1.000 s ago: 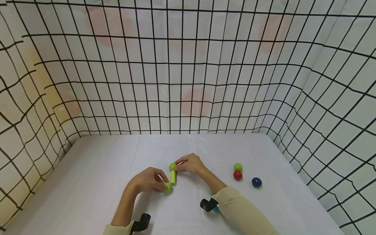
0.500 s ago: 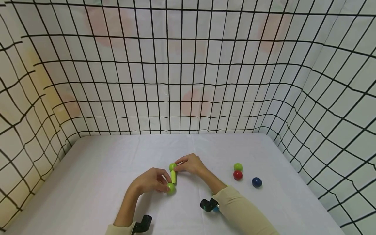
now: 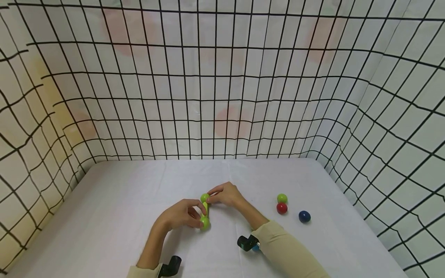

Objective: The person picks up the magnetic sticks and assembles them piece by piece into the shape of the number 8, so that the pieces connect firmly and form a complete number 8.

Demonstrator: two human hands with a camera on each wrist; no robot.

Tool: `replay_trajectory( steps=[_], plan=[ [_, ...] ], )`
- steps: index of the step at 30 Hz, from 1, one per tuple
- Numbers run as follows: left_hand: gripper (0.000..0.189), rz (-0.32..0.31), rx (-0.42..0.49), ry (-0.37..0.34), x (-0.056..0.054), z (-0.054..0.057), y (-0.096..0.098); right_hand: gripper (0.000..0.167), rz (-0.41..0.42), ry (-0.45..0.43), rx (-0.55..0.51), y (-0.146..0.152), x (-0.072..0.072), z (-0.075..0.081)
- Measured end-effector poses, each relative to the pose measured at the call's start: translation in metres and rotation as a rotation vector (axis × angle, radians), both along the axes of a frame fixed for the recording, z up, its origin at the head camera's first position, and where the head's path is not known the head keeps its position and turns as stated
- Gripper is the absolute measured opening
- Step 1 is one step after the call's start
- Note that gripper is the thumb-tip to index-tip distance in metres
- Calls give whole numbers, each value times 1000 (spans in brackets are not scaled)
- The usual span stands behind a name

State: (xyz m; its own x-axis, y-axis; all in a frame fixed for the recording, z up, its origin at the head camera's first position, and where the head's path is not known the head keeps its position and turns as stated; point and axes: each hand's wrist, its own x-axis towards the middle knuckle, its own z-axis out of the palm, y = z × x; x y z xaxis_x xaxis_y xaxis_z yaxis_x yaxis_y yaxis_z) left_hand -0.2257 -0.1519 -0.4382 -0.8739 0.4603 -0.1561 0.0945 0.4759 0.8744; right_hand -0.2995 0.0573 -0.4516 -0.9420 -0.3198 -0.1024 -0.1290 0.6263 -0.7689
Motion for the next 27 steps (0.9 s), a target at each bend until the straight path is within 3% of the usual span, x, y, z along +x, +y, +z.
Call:
replay_trajectory(
  steps=[11, 27],
  plan=[
    [27, -27, 53, -18, 0, -3, 2, 28, 13, -9, 18, 1, 1, 0],
    [27, -30, 54, -3, -3, -10, -1, 28, 2, -7, 22, -1, 3, 0]
  ],
)
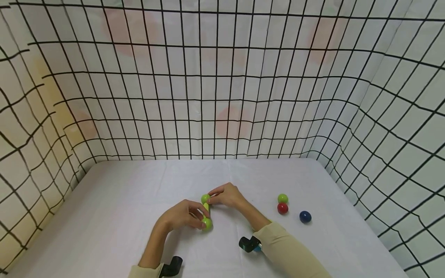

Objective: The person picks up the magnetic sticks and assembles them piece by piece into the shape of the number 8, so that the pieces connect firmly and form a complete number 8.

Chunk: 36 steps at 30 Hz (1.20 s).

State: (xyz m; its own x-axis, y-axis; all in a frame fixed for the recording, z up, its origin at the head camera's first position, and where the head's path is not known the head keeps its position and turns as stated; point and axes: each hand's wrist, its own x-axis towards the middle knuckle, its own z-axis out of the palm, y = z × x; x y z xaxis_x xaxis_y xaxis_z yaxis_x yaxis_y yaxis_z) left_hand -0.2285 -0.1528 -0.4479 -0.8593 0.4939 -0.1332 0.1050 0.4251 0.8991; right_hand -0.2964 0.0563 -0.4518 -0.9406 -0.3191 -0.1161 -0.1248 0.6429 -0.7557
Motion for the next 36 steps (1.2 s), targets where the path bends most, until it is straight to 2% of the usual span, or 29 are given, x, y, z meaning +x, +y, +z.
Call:
replay_trajectory(
  steps=[8, 14, 21, 29, 36],
  plan=[
    [26, 10, 8, -16, -1, -3, 1, 34, -6, 14, 16, 8, 2, 6],
    [26, 18, 10, -26, -1, -3, 3, 40, -59, 28, 51, 22, 4, 15],
    [25, 37, -3, -37, -2, -3, 4, 41, -111, 100, 14, 44, 12, 28],
    [26, 37, 7, -49, -2, -3, 4, 39, -154, 119, -26, 69, 26, 35],
    [27, 43, -6, -42, -1, -2, 1, 37, -204, 129, 41, 90, 45, 38]
  ],
)
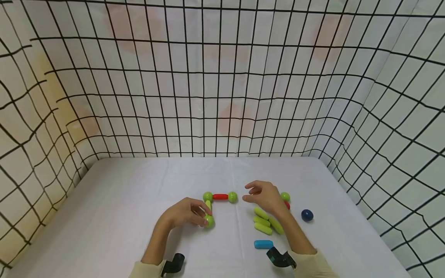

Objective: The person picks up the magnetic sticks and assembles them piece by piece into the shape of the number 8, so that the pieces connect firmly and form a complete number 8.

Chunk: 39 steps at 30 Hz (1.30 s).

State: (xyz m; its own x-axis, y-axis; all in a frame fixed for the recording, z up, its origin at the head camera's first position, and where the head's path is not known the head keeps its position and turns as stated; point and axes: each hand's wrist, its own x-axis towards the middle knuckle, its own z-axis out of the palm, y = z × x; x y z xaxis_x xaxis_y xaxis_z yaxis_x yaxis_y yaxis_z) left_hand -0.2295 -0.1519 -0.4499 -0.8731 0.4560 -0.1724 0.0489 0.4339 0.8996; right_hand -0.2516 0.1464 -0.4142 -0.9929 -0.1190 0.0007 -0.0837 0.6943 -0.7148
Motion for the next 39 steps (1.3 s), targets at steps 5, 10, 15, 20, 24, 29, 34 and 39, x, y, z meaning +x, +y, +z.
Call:
replay_trajectory(
  steps=[5, 10, 15, 20, 24, 29, 34, 39],
  plan=[
    [26, 1, 0, -9, -2, -1, 0, 34, 6, -28, 55, 14, 10, -2],
    [27, -1, 4, -15, -2, -2, 0, 32, 35, -67, 78, 23, 15, -5],
    [27, -2, -4, -7, -2, -1, 1, 28, 27, -90, 91, 28, 14, -8],
    [27, -6, -12, -4, -1, 1, 1, 25, 20, -131, 107, 29, 12, -12],
    [27, -7, -9, -8, -1, 2, 1, 24, 28, -148, 135, 30, 11, -15],
    [28, -8, -5, -13, -2, 2, 1, 21, 34, -152, 164, 31, 10, -18],
    [27, -5, -10, -15, -1, 2, 0, 19, 44, -143, 165, 30, 9, -18],
    [27, -4, -5, -20, -1, 3, 0, 18, 43, -137, 178, 29, 10, -17]
  ],
)
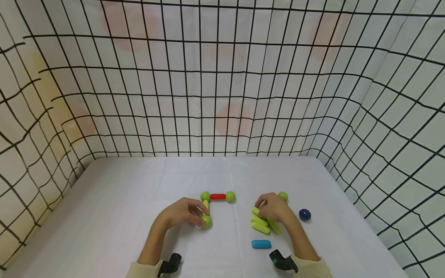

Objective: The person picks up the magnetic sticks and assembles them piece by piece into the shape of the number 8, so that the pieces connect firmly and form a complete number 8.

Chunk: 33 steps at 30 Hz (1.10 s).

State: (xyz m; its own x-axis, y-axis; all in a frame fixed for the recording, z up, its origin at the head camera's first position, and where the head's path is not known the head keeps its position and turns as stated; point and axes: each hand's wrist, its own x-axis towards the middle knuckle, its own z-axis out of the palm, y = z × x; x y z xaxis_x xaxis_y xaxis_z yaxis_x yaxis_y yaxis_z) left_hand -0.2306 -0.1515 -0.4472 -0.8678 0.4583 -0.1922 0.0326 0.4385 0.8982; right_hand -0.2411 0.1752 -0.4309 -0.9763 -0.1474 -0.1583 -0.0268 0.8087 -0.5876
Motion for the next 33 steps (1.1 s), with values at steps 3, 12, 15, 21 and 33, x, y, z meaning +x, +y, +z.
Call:
replay_trajectory(
  steps=[3, 12, 15, 21, 33],
  plan=[
    [27, 1, 1, -2, 0, 0, 0, 18, -2, 1, 11, -1, 1, 1],
    [27, -1, 9, -1, 0, 0, 0, 19, -23, -23, 7, -1, 1, 1],
    [27, -2, 16, -6, 0, -1, 0, 20, -28, -25, 2, -1, 2, 2],
    [27, -2, 22, -13, 0, -2, -1, 20, -26, -4, 12, -2, 1, 0],
    [26, -1, 27, -12, 0, -2, -1, 27, -21, 6, 48, -2, -1, 1]
  ],
)
